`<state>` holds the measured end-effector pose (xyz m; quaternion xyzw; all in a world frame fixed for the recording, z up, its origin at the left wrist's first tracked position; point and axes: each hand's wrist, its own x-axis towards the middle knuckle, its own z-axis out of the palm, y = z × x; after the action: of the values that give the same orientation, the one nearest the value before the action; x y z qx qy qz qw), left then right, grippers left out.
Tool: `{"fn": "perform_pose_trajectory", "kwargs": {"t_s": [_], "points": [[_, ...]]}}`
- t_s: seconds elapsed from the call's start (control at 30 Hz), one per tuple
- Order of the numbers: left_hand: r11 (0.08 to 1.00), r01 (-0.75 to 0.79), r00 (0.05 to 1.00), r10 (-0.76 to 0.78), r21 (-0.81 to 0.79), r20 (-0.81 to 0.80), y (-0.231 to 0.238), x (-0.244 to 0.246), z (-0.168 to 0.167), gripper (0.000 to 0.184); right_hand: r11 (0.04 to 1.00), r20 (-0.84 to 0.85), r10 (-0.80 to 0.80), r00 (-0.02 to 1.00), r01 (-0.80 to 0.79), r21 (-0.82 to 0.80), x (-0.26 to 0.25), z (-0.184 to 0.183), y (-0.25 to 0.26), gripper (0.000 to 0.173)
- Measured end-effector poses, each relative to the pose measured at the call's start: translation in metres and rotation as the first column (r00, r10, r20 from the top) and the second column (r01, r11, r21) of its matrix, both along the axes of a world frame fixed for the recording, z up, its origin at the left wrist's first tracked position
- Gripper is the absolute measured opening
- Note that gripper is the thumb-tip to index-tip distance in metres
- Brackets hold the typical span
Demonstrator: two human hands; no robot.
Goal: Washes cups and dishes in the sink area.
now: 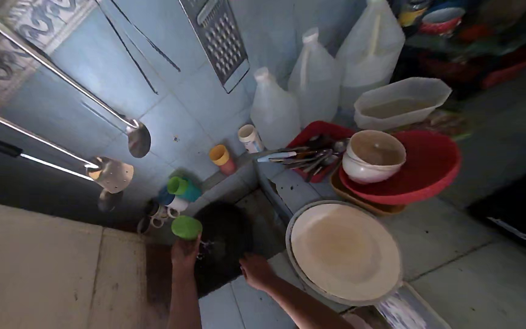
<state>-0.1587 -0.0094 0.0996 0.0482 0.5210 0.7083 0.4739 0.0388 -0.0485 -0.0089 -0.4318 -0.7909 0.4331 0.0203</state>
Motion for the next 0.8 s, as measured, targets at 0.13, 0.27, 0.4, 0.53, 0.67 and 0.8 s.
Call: {"fn": "perform_pose_trajectory", "kwargs": {"t_s": [0.13,0.27,0.4,0.53,0.67,0.8], "points": [[0.957,0.203,0.824,-0.281,-0.207,-0.491,0.035,-0.001,0.012,0.037,1.000,0.011,-0.014,1.000,0.014,-0.020,-0.003,-0.001,0.003,0.039],[0.822,0.134,-0.106,-0.543,-0.553,-0.833,0.086,0.001,0.017,0.038,0.999,0.080,-0.004,0.997,0.008,-0.047,-0.009,0.004,0.006,0.041],[0.775,-0.008,-0.569,-0.523,-0.632,-0.634,0.143,0.010,0.014,0.036,0.999,0.097,0.002,0.995,0.003,-0.049,-0.013,0.001,0.011,0.042],[0.771,-0.094,-0.700,-0.501,-0.630,-0.509,0.189,0.002,-0.007,0.034,0.996,0.140,0.006,0.990,0.005,-0.084,-0.014,0.009,0.012,0.044],[0.761,-0.148,-0.716,-0.523,-0.632,-0.463,0.213,-0.008,-0.021,0.039,0.997,0.154,-0.015,0.988,0.027,-0.079,-0.017,0.006,0.013,0.044],[0.877,0.038,-0.587,-0.368,-0.479,-0.721,0.213,0.010,-0.010,0.052,0.997,0.173,0.002,0.985,0.012,-0.078,-0.020,0.005,0.015,0.045]]}}
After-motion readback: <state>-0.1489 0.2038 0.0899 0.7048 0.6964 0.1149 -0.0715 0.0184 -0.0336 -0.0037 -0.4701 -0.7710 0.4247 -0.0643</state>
